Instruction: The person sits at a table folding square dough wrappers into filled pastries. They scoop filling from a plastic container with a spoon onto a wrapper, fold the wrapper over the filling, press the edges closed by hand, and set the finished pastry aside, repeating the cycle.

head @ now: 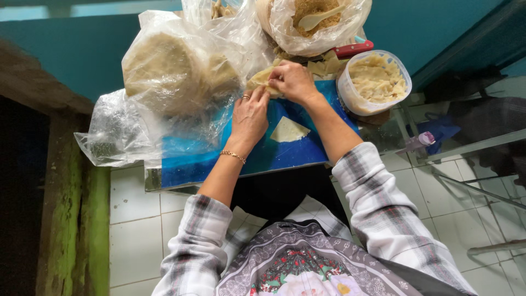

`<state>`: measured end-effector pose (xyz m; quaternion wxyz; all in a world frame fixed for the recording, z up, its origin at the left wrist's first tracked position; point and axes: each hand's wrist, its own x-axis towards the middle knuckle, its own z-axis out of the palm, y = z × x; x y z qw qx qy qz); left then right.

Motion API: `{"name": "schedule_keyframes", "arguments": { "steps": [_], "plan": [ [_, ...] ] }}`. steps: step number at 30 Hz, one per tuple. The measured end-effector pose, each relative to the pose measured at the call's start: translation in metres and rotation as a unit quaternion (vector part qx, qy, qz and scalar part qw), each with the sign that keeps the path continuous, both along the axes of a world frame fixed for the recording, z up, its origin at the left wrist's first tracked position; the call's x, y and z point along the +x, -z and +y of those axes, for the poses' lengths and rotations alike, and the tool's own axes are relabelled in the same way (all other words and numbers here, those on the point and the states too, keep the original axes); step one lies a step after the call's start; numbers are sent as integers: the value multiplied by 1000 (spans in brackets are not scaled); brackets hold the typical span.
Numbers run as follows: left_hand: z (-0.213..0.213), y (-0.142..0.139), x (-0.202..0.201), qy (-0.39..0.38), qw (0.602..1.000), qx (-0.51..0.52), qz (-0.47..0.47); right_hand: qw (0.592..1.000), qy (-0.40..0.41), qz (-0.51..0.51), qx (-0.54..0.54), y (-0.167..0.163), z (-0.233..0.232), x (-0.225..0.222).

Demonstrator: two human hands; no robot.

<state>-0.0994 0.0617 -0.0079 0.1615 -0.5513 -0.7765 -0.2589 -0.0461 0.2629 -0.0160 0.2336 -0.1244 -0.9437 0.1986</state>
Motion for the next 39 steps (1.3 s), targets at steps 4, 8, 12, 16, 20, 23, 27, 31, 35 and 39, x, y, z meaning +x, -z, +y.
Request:
{"name": "schedule_keyframes", "arguments": {
  "steps": [4,8,12,16,20,23,27,31,35,39],
  "plan": [
    [4,9,-2,-3,1000,-8,23,987,30,39,-151,15,11,-14],
    [2,14,-3,-4,1000,-6,-13,863,13,72,-500,25,35,-7],
    [5,13,-4,-9,998,29,-60,771,82,105,-623,21,49,15],
    [5,15,-9,10,990,37,-136,718,62,139,-679,5,41,48],
    [4,16,-15,58,981,61,-173,757,-19,129,-640,1,7,88],
    [0,10,-14,78,969,68,-222,833,-33,111,-541,0,-27,114],
    [-17,-2,-5,73,968,76,-226,931,55,123,-339,-9,-63,138],
    [-43,-11,14,59,958,72,-270,986,6,143,86,-28,-89,147],
    [-66,-8,41,65,970,81,-218,976,-30,52,207,-28,-129,159],
    [-77,-6,58,105,981,84,-137,972,-6,85,219,-20,-139,163]
  ]
}}
